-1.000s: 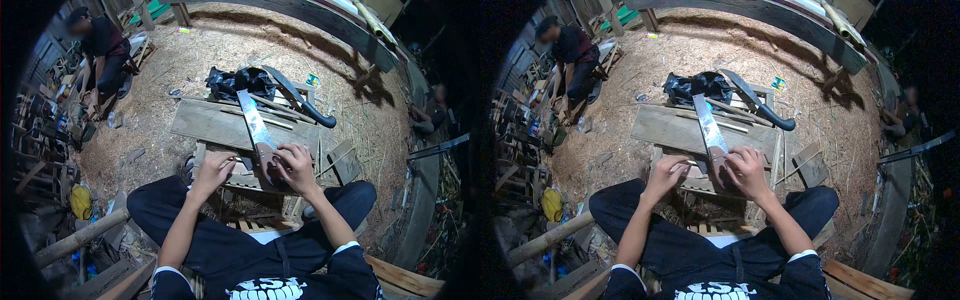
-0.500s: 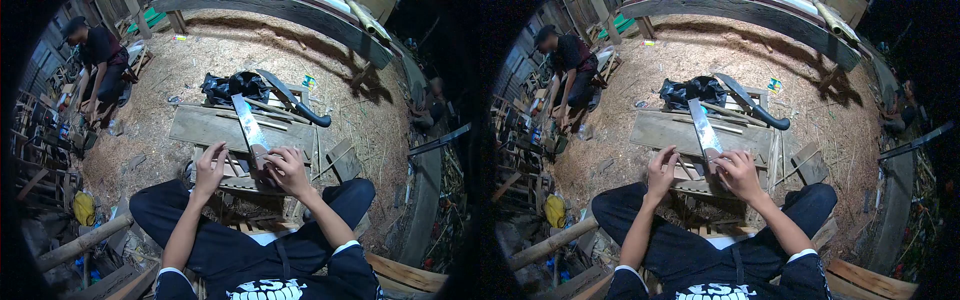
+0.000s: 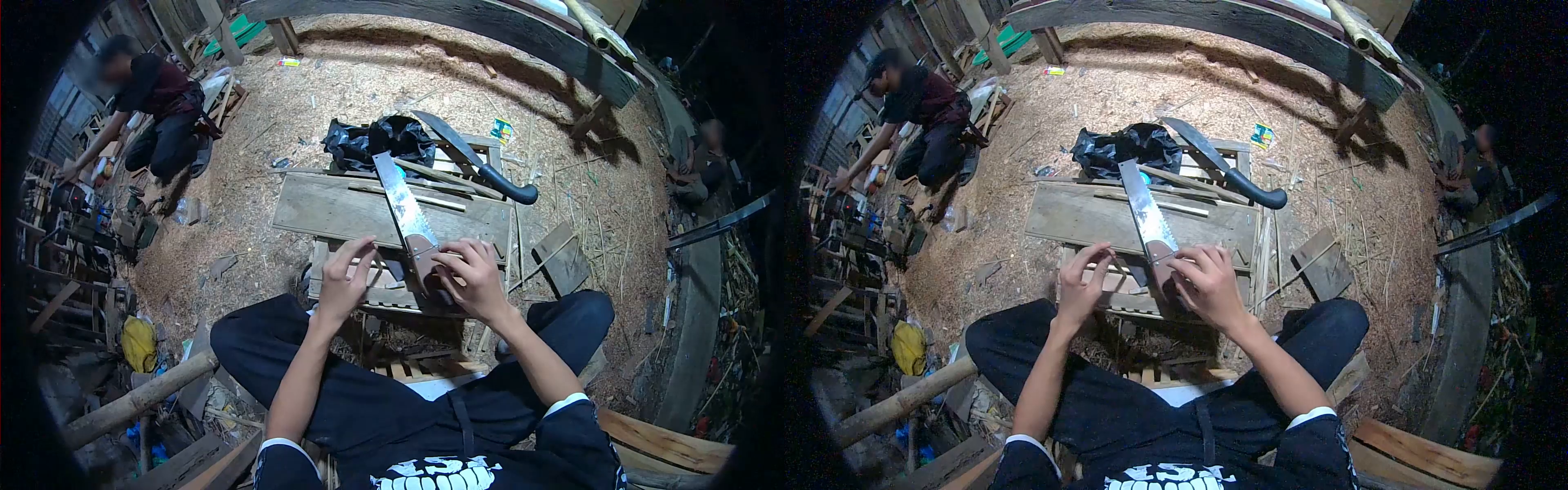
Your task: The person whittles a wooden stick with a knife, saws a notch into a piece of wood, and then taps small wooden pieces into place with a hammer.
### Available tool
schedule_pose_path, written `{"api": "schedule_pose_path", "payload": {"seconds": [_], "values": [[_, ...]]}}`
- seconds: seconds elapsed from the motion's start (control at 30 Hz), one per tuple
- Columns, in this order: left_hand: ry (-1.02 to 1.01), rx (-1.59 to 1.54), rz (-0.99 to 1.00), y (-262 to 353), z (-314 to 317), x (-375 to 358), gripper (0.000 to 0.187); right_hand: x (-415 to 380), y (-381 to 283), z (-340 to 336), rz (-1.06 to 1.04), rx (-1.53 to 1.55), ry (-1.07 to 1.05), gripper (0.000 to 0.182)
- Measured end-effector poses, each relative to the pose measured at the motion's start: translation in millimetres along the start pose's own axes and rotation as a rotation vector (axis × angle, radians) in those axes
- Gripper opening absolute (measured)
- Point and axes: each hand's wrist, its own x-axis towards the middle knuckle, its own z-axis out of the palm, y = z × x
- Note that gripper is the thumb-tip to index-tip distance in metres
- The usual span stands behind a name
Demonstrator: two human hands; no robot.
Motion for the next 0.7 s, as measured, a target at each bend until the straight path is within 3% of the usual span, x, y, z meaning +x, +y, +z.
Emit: {"api": "schedule_pose_path", "payload": {"seconds": [0.17, 0.3, 0.37, 0.47, 0.5, 0.7], "values": [[-0.138, 0.012, 0.112, 9, 1, 1, 0.049, -2, 1, 5, 0.013, -0.002, -0.053, 0.03], [-0.185, 0.092, 0.075, 17, 2, 4, 0.049, -4, 5, 9, 0.013, 0.003, -0.076, 0.031], [-0.291, 0.328, 0.154, 8, 6, 3, 0.046, -3, 7, 9, 0.022, -0.009, -0.091, 0.031], [-0.389, 0.379, 0.112, 4, 14, 4, 0.044, -1, 11, 11, 0.042, 0.004, -0.112, 0.03], [-0.42, 0.386, 0.139, 2, 15, 7, 0.052, 0, 12, 12, 0.039, 0.005, -0.108, 0.03], [-0.407, 0.449, 0.18, 4, 9, 39, 0.044, 17, 23, 9, 0.091, 0.06, -0.095, 0.029]]}}
